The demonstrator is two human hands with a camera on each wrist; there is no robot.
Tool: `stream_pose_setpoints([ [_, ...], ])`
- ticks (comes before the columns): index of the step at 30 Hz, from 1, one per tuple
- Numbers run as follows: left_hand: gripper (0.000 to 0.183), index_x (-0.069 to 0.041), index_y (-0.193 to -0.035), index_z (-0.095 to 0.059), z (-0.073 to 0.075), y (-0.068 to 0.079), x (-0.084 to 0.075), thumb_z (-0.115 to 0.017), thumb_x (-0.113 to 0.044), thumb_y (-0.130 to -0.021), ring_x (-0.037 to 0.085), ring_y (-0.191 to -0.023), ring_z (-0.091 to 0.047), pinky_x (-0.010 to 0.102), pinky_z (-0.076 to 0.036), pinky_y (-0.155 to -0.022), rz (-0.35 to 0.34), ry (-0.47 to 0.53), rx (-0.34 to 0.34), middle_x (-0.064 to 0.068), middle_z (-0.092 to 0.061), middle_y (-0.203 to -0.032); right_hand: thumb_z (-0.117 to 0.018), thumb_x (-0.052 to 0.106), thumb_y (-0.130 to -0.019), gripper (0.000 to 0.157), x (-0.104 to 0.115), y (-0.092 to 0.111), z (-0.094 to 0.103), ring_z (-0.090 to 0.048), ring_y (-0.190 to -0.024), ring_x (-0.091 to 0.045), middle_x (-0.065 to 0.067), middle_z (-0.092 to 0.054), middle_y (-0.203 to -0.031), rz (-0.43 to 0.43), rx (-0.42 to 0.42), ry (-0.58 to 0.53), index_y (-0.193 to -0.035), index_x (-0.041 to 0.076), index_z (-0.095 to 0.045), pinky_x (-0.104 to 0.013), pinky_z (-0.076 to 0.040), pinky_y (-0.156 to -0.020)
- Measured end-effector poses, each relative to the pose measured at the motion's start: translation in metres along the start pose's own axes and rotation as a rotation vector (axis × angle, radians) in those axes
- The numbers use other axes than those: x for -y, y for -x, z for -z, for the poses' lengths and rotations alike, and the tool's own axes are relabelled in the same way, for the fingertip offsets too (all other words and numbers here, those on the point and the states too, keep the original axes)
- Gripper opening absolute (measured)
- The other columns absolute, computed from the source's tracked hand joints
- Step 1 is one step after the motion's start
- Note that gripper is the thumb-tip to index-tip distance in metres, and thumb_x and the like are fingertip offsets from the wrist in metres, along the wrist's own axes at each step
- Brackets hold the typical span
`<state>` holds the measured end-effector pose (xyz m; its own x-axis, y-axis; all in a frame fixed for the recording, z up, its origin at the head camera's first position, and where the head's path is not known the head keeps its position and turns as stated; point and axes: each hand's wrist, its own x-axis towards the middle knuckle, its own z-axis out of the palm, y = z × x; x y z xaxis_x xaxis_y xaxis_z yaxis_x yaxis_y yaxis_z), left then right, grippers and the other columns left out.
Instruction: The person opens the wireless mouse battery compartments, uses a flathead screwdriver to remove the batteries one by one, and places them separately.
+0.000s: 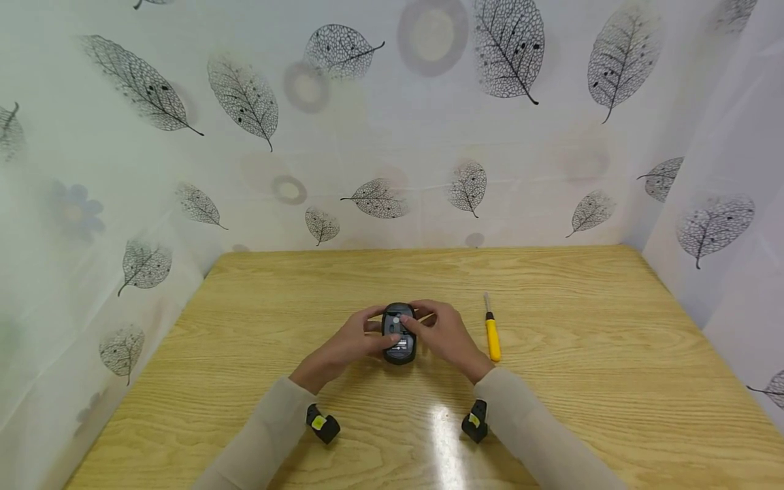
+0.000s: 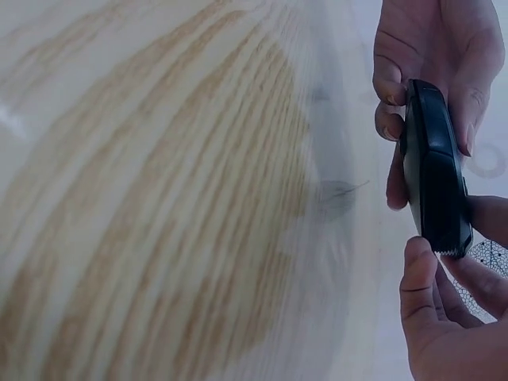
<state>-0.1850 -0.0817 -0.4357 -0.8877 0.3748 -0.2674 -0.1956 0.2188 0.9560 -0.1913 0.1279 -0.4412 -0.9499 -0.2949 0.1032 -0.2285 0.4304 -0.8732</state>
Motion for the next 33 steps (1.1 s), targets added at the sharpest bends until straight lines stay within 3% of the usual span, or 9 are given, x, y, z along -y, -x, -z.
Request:
stream_pose_setpoints([
  [7, 0.072, -0.010, -0.156, -0.036, 0.002, 0.003, -0.001, -0.074, -0.018, -0.095, 0.025, -0.102, -0.069, 0.037, -0.062, -0.084, 0.025, 0.058, 0.011, 0.017, -0.064, -0.125, -0.071, 0.025, -0.098, 0.038, 0.002, -0.001, 0.000, -0.069, -0.093, -0.022, -0.012, -0.071, -0.111, 0.020, 0.003, 0.007, -0.127, 0.001, -0.067, -0.039, -0.060, -0.082],
  [33, 0.070, -0.009, -0.155, -0.038, 0.002, 0.003, 0.000, -0.073, -0.019, -0.095, 0.023, -0.101, -0.068, 0.036, -0.060, -0.080, 0.032, 0.001, 0.004, 0.017, -0.065, -0.125, -0.071, 0.023, -0.098, 0.030, 0.013, -0.011, 0.007, -0.067, -0.088, -0.022, -0.012, -0.071, -0.109, -0.047, -0.007, -0.005, -0.117, 0.000, -0.070, -0.033, -0.058, -0.074],
])
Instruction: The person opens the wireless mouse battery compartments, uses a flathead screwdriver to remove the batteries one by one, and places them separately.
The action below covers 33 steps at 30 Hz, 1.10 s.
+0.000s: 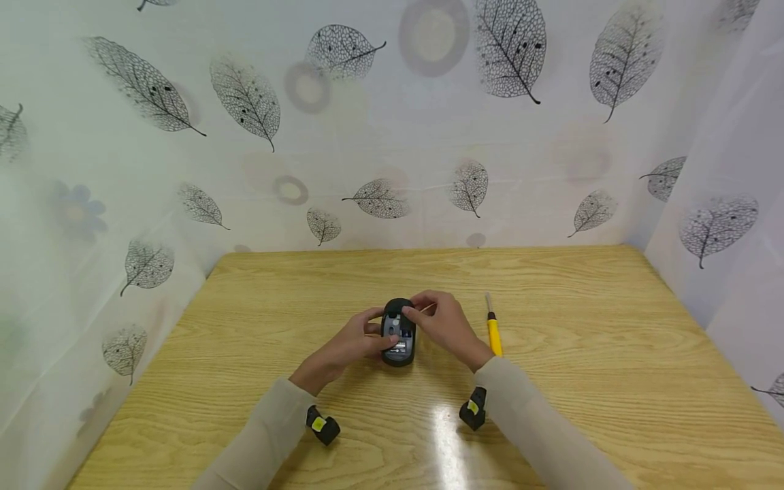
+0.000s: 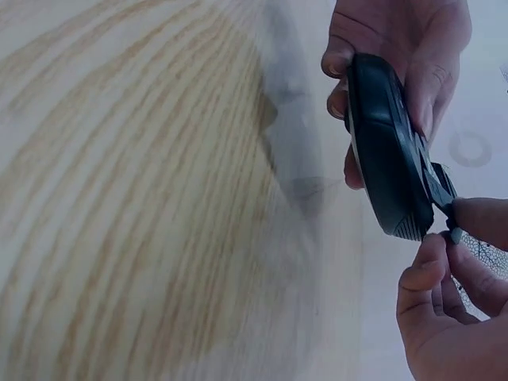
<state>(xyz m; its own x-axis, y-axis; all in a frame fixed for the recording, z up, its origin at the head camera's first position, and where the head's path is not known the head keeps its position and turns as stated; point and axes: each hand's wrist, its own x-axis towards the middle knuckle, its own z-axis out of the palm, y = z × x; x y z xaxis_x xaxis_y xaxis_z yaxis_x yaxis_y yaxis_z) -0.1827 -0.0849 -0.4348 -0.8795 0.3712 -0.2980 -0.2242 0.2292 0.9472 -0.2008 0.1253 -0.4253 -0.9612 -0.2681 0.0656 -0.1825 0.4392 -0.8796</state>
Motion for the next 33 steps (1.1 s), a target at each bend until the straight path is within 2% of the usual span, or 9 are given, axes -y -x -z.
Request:
stream_pose_setpoints([
  [8, 0.069, -0.008, -0.154, -0.037, 0.001, -0.001, 0.002, -0.072, -0.016, -0.096, 0.024, -0.099, -0.069, 0.035, -0.061, -0.077, -0.005, 0.014, 0.016, 0.018, -0.065, -0.124, -0.067, 0.022, -0.100, 0.030, 0.002, -0.002, 0.004, -0.067, -0.084, -0.029, -0.012, -0.072, -0.098, 0.022, 0.031, -0.045, -0.118, -0.002, -0.068, -0.036, -0.059, -0.071],
  [14, 0.068, -0.010, -0.154, -0.039, 0.001, 0.000, 0.000, -0.073, -0.016, -0.095, 0.024, -0.101, -0.068, 0.034, -0.060, -0.077, 0.016, 0.007, -0.008, 0.018, -0.064, -0.126, -0.066, 0.023, -0.101, 0.035, 0.005, -0.003, 0.009, -0.065, -0.082, -0.036, -0.013, -0.073, -0.096, 0.015, 0.018, -0.073, -0.124, -0.003, -0.066, -0.043, -0.058, -0.065],
  [20, 0.066, -0.008, -0.152, -0.039, 0.003, 0.000, 0.001, -0.072, -0.016, -0.096, 0.024, -0.103, -0.067, 0.033, -0.060, -0.078, 0.037, 0.001, -0.041, 0.019, -0.063, -0.128, -0.066, 0.022, -0.101, 0.036, 0.000, -0.008, 0.013, -0.067, -0.078, -0.029, -0.016, -0.073, -0.095, -0.021, 0.022, -0.113, -0.125, -0.005, -0.064, -0.047, -0.061, -0.073],
  [26, 0.066, -0.004, -0.151, -0.040, 0.004, 0.002, 0.002, -0.073, -0.016, -0.095, 0.025, -0.106, -0.067, 0.036, -0.060, -0.082, 0.036, 0.004, -0.035, 0.021, -0.062, -0.128, -0.064, 0.017, -0.102, 0.034, -0.008, -0.015, 0.015, -0.070, -0.074, -0.024, -0.016, -0.071, -0.093, -0.077, 0.008, -0.130, -0.125, -0.008, -0.063, -0.045, -0.063, -0.074],
  [33, 0.068, -0.004, -0.152, -0.038, 0.004, 0.005, -0.001, -0.073, -0.018, -0.096, 0.025, -0.105, -0.067, 0.037, -0.060, -0.086, 0.050, 0.028, -0.020, 0.018, -0.063, -0.124, -0.065, 0.013, -0.101, 0.032, -0.014, -0.022, 0.016, -0.071, -0.080, -0.032, -0.019, -0.069, -0.100, -0.130, 0.006, -0.084, -0.123, -0.009, -0.063, -0.040, -0.064, -0.073],
])
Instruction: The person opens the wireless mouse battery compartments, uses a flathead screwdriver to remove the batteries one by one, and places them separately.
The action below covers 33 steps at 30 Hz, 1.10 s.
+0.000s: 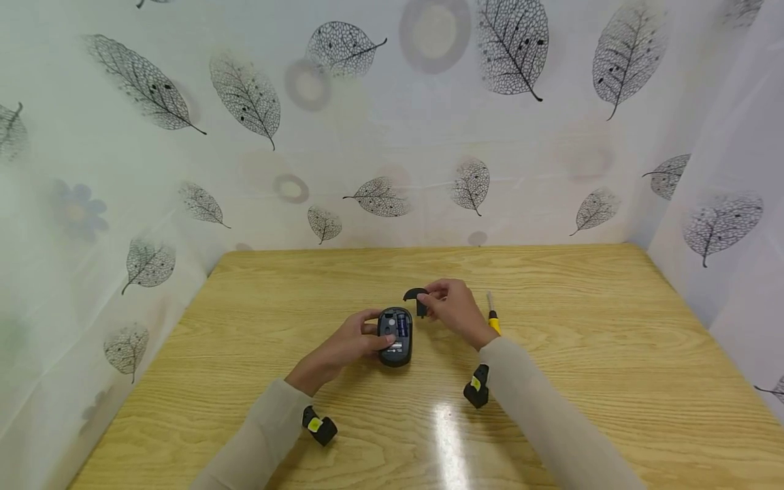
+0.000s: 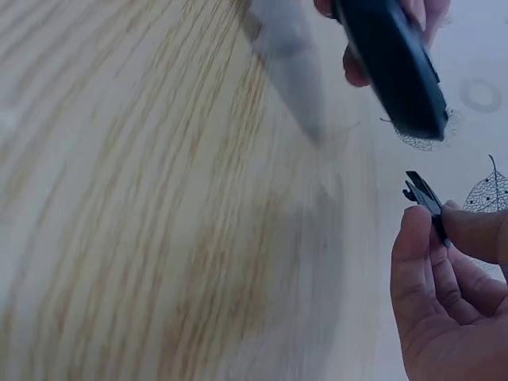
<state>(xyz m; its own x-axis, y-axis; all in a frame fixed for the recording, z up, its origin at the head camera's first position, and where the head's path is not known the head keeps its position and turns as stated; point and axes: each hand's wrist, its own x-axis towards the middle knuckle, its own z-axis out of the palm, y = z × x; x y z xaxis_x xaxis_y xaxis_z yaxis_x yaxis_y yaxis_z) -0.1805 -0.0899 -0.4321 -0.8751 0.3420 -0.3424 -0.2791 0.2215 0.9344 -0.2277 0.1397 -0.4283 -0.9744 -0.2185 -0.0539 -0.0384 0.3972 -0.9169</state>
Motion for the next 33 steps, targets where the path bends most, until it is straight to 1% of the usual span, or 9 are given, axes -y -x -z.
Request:
stream_pose_setpoints([
  [5, 0.068, -0.004, -0.153, -0.038, 0.000, 0.001, -0.001, -0.073, -0.018, -0.095, 0.025, -0.105, -0.067, 0.037, -0.060, -0.087, 0.002, 0.005, -0.005, 0.019, -0.063, -0.124, -0.065, 0.012, -0.100, 0.030, -0.005, -0.006, 0.001, -0.070, -0.076, -0.028, -0.019, -0.069, -0.099, -0.019, 0.001, 0.061, -0.121, -0.011, -0.064, -0.037, -0.063, -0.070],
  [12, 0.068, -0.005, -0.153, -0.038, 0.000, 0.001, -0.001, -0.072, -0.018, -0.096, 0.025, -0.104, -0.067, 0.039, -0.061, -0.084, 0.003, 0.012, 0.002, 0.018, -0.062, -0.125, -0.065, 0.012, -0.100, 0.031, -0.009, -0.011, 0.000, -0.068, -0.073, -0.021, -0.019, -0.070, -0.099, -0.051, 0.020, 0.072, -0.121, -0.011, -0.063, -0.034, -0.063, -0.068],
  [17, 0.065, -0.004, -0.153, -0.038, 0.000, 0.002, -0.001, -0.071, -0.014, -0.097, 0.028, -0.099, -0.070, 0.040, -0.064, -0.076, -0.012, 0.065, 0.021, 0.020, -0.057, -0.132, -0.066, 0.014, -0.100, 0.033, -0.011, -0.013, 0.000, -0.068, -0.070, -0.018, -0.018, -0.071, -0.099, -0.077, 0.028, 0.101, -0.122, -0.010, -0.063, -0.032, -0.061, -0.068],
  [19, 0.064, -0.004, -0.152, -0.039, -0.001, 0.002, -0.001, -0.070, -0.013, -0.098, 0.029, -0.098, -0.070, 0.039, -0.064, -0.075, -0.018, 0.092, 0.029, 0.020, -0.055, -0.135, -0.067, 0.014, -0.100, 0.033, -0.013, -0.013, 0.000, -0.068, -0.070, -0.018, -0.018, -0.071, -0.099, -0.080, 0.030, 0.108, -0.121, -0.010, -0.064, -0.032, -0.061, -0.068],
  [22, 0.063, -0.004, -0.152, -0.039, 0.000, 0.002, -0.001, -0.070, -0.013, -0.098, 0.029, -0.098, -0.070, 0.039, -0.064, -0.075, -0.024, 0.103, 0.037, 0.020, -0.053, -0.138, -0.067, 0.014, -0.099, 0.032, -0.016, -0.015, 0.000, -0.068, -0.070, -0.017, -0.019, -0.072, -0.098, -0.071, 0.027, 0.118, -0.120, -0.011, -0.064, -0.032, -0.062, -0.068],
  [28, 0.065, -0.003, -0.153, -0.037, 0.001, 0.004, -0.001, -0.070, -0.013, -0.097, 0.029, -0.099, -0.069, 0.039, -0.064, -0.078, -0.014, 0.120, 0.055, 0.021, -0.048, -0.144, -0.069, 0.011, -0.098, 0.030, -0.018, -0.015, 0.000, -0.070, -0.070, -0.018, -0.020, -0.072, -0.097, -0.062, 0.002, 0.149, -0.117, -0.013, -0.065, -0.032, -0.063, -0.066],
  [30, 0.066, -0.003, -0.153, -0.037, 0.002, 0.004, -0.002, -0.070, -0.013, -0.097, 0.030, -0.100, -0.069, 0.040, -0.064, -0.078, -0.011, 0.132, 0.061, 0.022, -0.049, -0.143, -0.069, 0.012, -0.098, 0.030, -0.018, -0.015, 0.000, -0.070, -0.070, -0.018, -0.020, -0.073, -0.096, -0.057, -0.008, 0.173, -0.115, -0.012, -0.066, -0.032, -0.063, -0.066],
  [33, 0.067, -0.003, -0.154, -0.035, 0.003, 0.005, -0.002, -0.071, -0.011, -0.097, 0.031, -0.099, -0.070, 0.041, -0.064, -0.078, -0.003, 0.157, 0.069, 0.023, -0.054, -0.137, -0.069, 0.013, -0.098, 0.028, -0.018, -0.015, -0.001, -0.070, -0.070, -0.018, -0.018, -0.073, -0.095, -0.046, -0.025, 0.220, -0.112, -0.010, -0.069, -0.032, -0.062, -0.067],
])
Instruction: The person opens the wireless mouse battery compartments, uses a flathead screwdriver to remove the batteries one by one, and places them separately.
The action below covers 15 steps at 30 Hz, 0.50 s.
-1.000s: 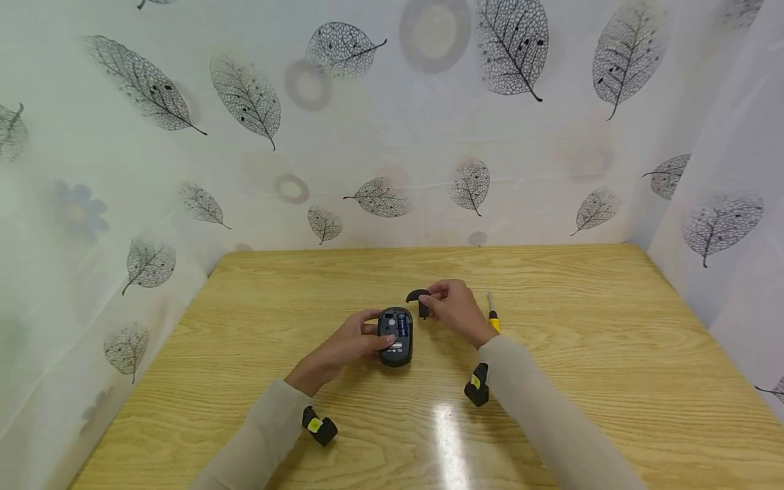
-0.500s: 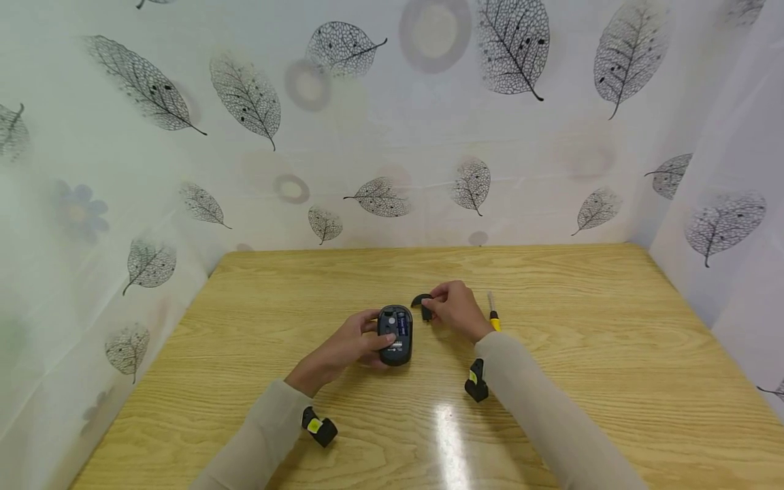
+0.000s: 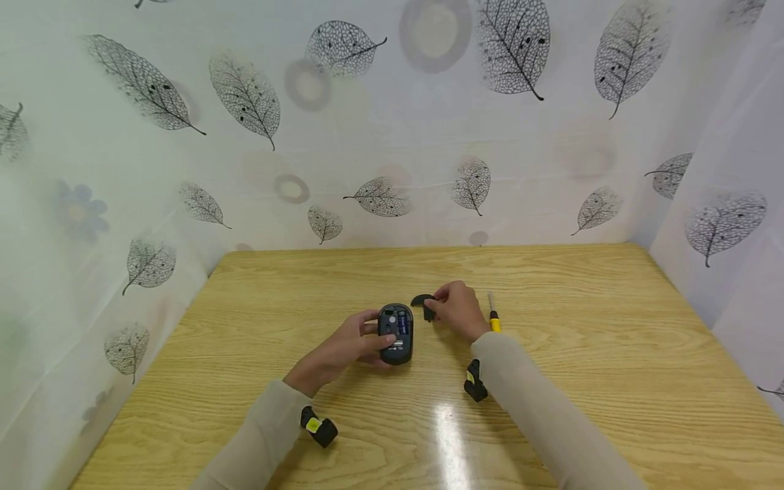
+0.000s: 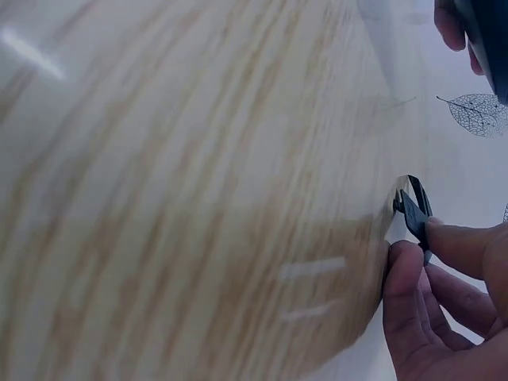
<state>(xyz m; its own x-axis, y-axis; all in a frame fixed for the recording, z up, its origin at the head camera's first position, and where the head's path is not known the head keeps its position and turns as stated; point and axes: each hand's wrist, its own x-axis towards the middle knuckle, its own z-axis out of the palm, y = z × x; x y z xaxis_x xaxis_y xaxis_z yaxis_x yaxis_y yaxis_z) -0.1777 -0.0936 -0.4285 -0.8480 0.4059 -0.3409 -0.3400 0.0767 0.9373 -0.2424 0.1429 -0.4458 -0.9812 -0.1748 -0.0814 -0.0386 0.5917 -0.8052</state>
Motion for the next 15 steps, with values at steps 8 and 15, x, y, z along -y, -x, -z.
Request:
stream_pose_setpoints([
  [8, 0.069, 0.000, -0.153, -0.034, 0.0007, -0.0013, 0.0014, -0.071, -0.010, -0.096, 0.032, -0.098, -0.071, 0.041, -0.064, -0.079, 0.003, 0.013, 0.009, 0.023, -0.060, -0.131, -0.069, 0.017, -0.098, 0.025, 0.0009, 0.0006, 0.0003, -0.067, -0.074, -0.017, -0.014, -0.073, -0.093, 0.019, -0.030, 0.085, -0.107, -0.006, -0.074, -0.031, -0.058, -0.067],
  [15, 0.065, 0.001, -0.153, -0.034, 0.0016, -0.0026, 0.0027, -0.068, -0.010, -0.099, 0.033, -0.102, -0.070, 0.040, -0.063, -0.081, 0.018, 0.055, 0.012, 0.023, -0.055, -0.138, -0.070, 0.018, -0.098, 0.025, 0.0003, -0.0008, -0.0002, -0.066, -0.080, -0.020, -0.014, -0.073, -0.096, 0.020, -0.046, 0.112, -0.106, -0.005, -0.075, -0.034, -0.058, -0.071],
])
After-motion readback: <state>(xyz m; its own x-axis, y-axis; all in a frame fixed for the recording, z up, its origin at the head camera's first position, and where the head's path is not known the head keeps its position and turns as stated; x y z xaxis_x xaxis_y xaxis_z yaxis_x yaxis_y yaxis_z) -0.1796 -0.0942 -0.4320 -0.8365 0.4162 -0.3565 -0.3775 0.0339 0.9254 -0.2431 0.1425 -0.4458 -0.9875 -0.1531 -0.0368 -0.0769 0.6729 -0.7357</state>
